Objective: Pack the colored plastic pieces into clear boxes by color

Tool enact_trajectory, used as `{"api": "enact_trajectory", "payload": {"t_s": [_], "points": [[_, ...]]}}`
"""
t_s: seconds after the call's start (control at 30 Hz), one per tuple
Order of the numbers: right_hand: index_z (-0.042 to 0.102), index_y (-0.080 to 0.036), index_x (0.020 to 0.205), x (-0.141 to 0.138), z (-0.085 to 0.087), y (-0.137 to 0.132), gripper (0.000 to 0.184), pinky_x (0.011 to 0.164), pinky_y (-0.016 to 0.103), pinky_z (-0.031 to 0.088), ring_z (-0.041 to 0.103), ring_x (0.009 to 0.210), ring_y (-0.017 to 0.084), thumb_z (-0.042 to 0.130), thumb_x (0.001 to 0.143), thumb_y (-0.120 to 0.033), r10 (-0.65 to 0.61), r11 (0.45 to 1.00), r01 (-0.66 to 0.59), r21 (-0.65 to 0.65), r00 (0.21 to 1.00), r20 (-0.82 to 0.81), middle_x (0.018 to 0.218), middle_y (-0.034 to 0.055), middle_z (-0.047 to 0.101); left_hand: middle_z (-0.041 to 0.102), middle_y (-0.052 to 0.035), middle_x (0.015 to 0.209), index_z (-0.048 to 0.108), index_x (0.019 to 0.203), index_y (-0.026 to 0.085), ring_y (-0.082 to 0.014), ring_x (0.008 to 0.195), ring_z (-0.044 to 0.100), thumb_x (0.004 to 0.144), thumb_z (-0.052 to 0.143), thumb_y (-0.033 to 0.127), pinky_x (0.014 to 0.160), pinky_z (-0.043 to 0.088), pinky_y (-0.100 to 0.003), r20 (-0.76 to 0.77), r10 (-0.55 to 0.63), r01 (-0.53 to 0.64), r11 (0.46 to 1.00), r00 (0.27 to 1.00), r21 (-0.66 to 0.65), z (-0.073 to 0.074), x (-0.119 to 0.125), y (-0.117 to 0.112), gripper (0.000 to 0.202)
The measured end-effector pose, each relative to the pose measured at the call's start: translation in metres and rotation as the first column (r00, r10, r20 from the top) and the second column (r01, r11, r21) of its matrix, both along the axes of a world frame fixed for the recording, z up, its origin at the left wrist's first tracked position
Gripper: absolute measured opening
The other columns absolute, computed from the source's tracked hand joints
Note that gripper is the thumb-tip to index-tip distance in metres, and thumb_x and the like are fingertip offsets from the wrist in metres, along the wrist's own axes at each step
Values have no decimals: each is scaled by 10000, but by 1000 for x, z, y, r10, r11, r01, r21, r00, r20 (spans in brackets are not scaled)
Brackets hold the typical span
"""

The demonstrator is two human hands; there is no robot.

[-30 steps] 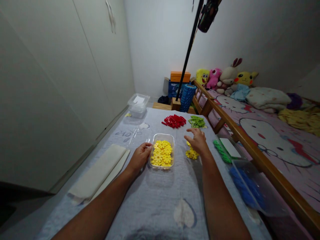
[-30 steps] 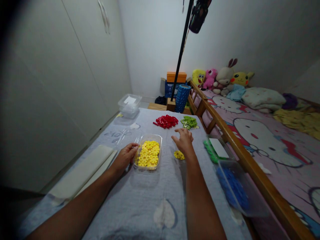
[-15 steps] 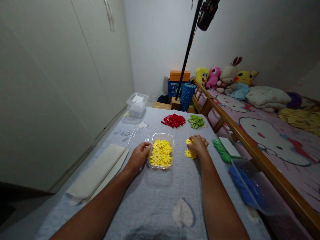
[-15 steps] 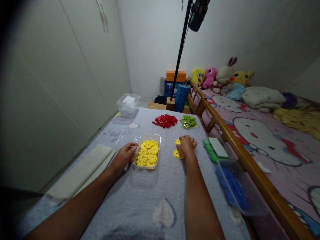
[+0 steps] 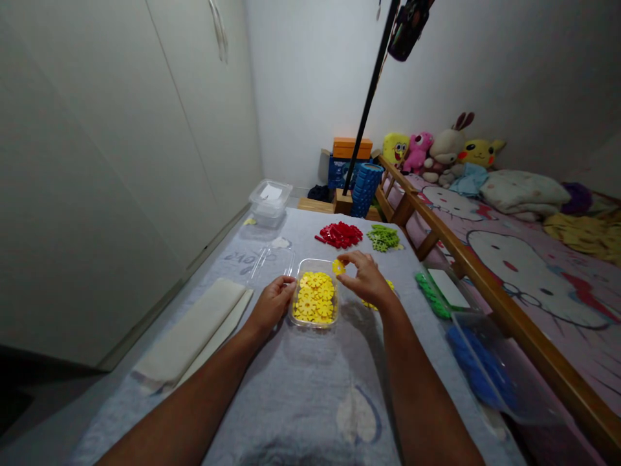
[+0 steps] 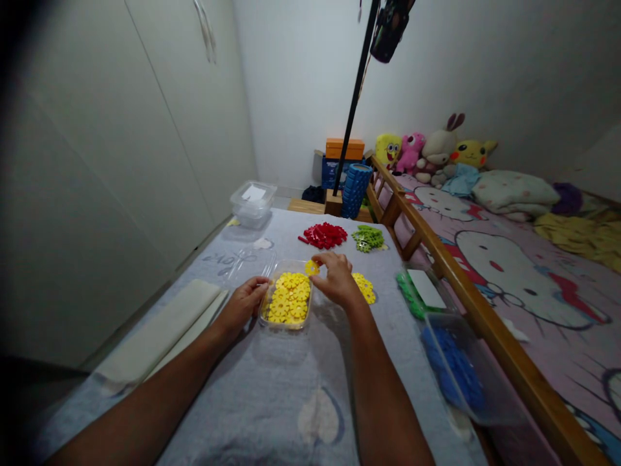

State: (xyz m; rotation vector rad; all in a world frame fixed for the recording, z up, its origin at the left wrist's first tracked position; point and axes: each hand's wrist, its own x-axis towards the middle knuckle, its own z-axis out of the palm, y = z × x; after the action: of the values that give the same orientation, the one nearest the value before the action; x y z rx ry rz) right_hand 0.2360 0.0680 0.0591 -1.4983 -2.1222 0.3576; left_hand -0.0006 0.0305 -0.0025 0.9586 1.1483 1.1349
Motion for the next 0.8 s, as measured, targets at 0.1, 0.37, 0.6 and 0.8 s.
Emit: {"api": "enact_trajectory", "payload": {"t_s": [0.1, 0.37, 0.6, 0.8], "points": [[674, -237, 1136, -22, 2, -8, 353, 983, 434, 330, 494, 1090, 268, 674, 785, -276, 2, 1000, -3, 9, 994, 110, 1131, 67, 645, 574, 57, 575, 591, 936, 174, -72, 437, 470, 719, 705, 525, 416, 306, -167, 0, -15, 15, 1000, 1000, 13, -5, -1, 2, 428], [672, -232, 1180, -14, -10, -1, 394, 1014, 470, 331, 465, 1178, 305, 694, 796, -318, -101, 994, 93, 61, 983, 154, 1272, 101, 592, 555, 69, 553, 593, 930, 172, -69, 423, 440, 708, 702, 516, 418, 307, -173, -13, 2, -2, 1000, 1000, 5, 4, 1, -2, 424], [692, -224, 1126, 66, -15, 17, 310, 1012, 432, 363, 533, 1149, 270, 609, 834, -287, -379, 925, 376, 47, 919, 111, 1189, 91, 647, 575, 59, 575, 583, 930, 173, -76, 436, 461, 689, 709, 515, 417, 305, -174, 5, -1, 1, 1000, 1000, -9, 5, 1, -2, 437], [687, -224, 1200, 80, -33, 15, 387, 966, 427, 387, 517, 1199, 327, 606, 840, -343, -471, 826, 548, -134, 801, 370, 1289, 121, 608, 580, 57, 588, 592, 953, 176, -82, 456, 491, 694, 712, 504, 416, 324, -174, 14, -5, 5, 1000, 1000, 0, 5, 1, -2, 435]]}}
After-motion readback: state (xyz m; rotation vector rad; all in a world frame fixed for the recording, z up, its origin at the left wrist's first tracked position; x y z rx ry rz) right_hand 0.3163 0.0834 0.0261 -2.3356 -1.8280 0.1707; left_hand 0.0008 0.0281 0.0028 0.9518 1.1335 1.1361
